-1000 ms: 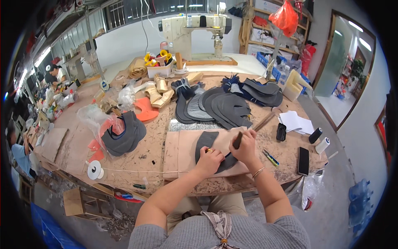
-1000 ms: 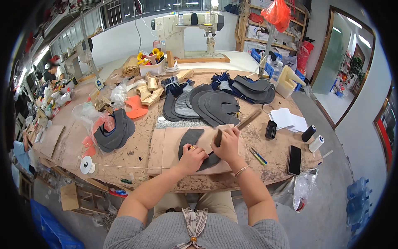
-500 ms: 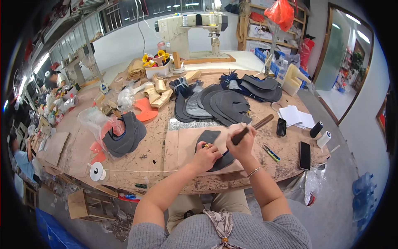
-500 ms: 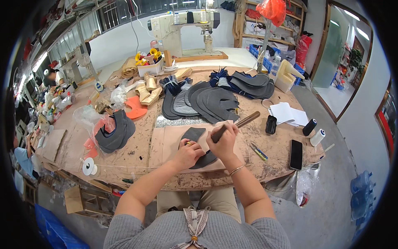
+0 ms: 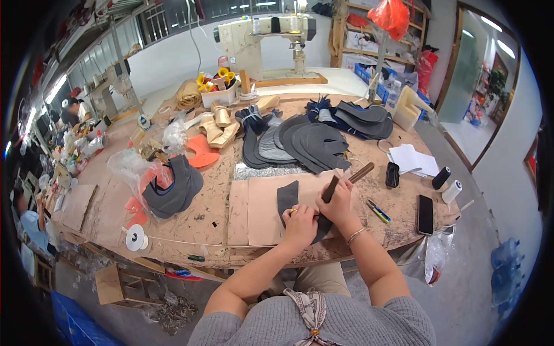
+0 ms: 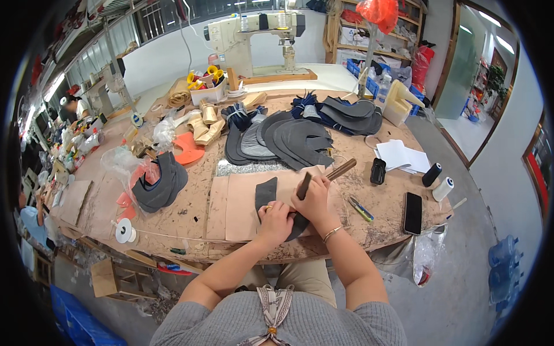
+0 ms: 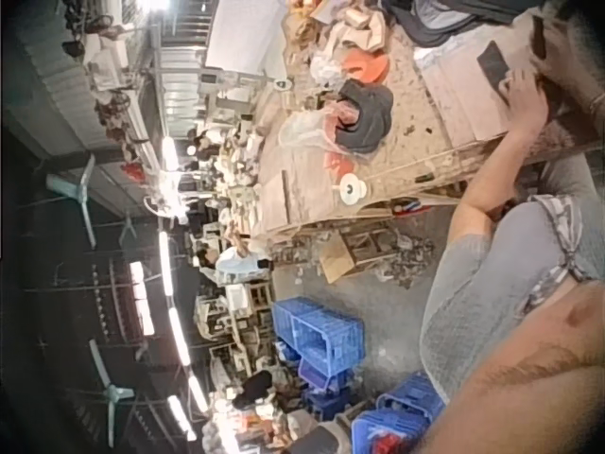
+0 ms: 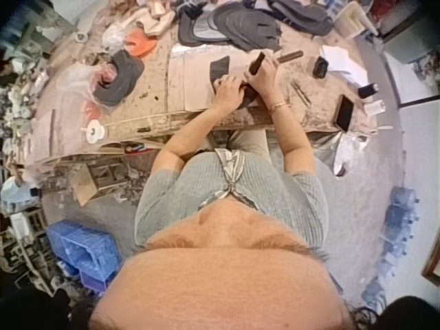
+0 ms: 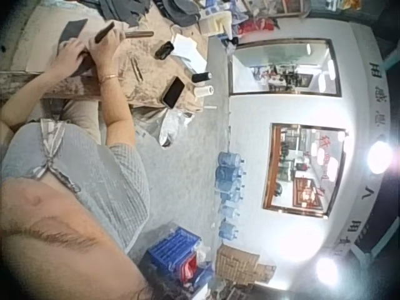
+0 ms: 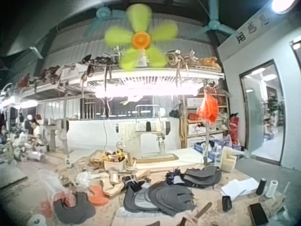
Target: The person uses a black rotary cutter to trim the edges of a dark gray fabric piece placed on a light brown work surface. They hold the fabric steady with their left hand while guiding the cutter with their right hand, following the contour of the material. The person occasionally lifts the fabric to adjust its position before continuing the cutting process.
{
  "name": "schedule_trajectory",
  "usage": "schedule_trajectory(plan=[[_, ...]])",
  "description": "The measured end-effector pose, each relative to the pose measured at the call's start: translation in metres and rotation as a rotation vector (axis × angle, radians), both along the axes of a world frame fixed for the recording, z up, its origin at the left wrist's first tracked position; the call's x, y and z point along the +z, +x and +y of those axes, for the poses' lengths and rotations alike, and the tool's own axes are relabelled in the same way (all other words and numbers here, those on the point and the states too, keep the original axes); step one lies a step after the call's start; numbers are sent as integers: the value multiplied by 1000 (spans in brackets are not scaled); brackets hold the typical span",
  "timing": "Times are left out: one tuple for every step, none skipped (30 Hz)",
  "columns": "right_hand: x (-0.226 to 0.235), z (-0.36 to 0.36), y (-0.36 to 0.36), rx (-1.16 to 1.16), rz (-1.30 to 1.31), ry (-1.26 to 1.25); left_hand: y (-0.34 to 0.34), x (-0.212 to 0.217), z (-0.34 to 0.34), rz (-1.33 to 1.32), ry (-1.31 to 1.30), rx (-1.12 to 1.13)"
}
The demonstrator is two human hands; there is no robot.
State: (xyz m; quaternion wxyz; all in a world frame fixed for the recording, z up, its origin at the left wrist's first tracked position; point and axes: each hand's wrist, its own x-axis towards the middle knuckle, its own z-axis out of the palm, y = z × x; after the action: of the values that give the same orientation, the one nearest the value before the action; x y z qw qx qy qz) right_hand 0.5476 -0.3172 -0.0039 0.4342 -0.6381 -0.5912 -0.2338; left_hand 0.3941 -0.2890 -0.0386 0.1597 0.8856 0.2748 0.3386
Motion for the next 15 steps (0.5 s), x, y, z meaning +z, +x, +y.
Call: schedule_trajectory(plan=[[0,-4,1,12,72,22,-10,8,0,-94,13,-52],[0,-7,3,23,148,47,-21,14,1,-183,27,-107],[0,-9,5,29,128,41,-36,17,3,-179,96,-160],[0,-9,4,22,117,55,-57,20,2,-127,79,-192],[0,-9,1,17,109,71,-81,20,0,-71,65,-220],[-2,-8,-2,8,102,88,-102,16,-1,-2,93,-191],[-4,-7,-2,-4,96,104,-120,13,-1,69,125,-163],[-5,-6,-3,-15,112,111,-134,5,2,68,122,-172],[-6,-6,-3,-22,129,115,-146,-6,9,66,116,-178],[-7,-8,-3,-30,133,107,-148,-1,10,52,99,-184],[-9,-8,-2,-31,144,110,-148,6,10,0,45,-188],[-12,-6,-2,-31,156,113,-148,12,17,-3,80,-186],[-13,-6,-1,-24,161,112,-150,16,23,-14,111,-177],[-12,-6,0,-27,161,112,-152,18,30,-32,138,-167],[-12,-6,-1,-29,163,113,-159,21,44,20,31,-141]])
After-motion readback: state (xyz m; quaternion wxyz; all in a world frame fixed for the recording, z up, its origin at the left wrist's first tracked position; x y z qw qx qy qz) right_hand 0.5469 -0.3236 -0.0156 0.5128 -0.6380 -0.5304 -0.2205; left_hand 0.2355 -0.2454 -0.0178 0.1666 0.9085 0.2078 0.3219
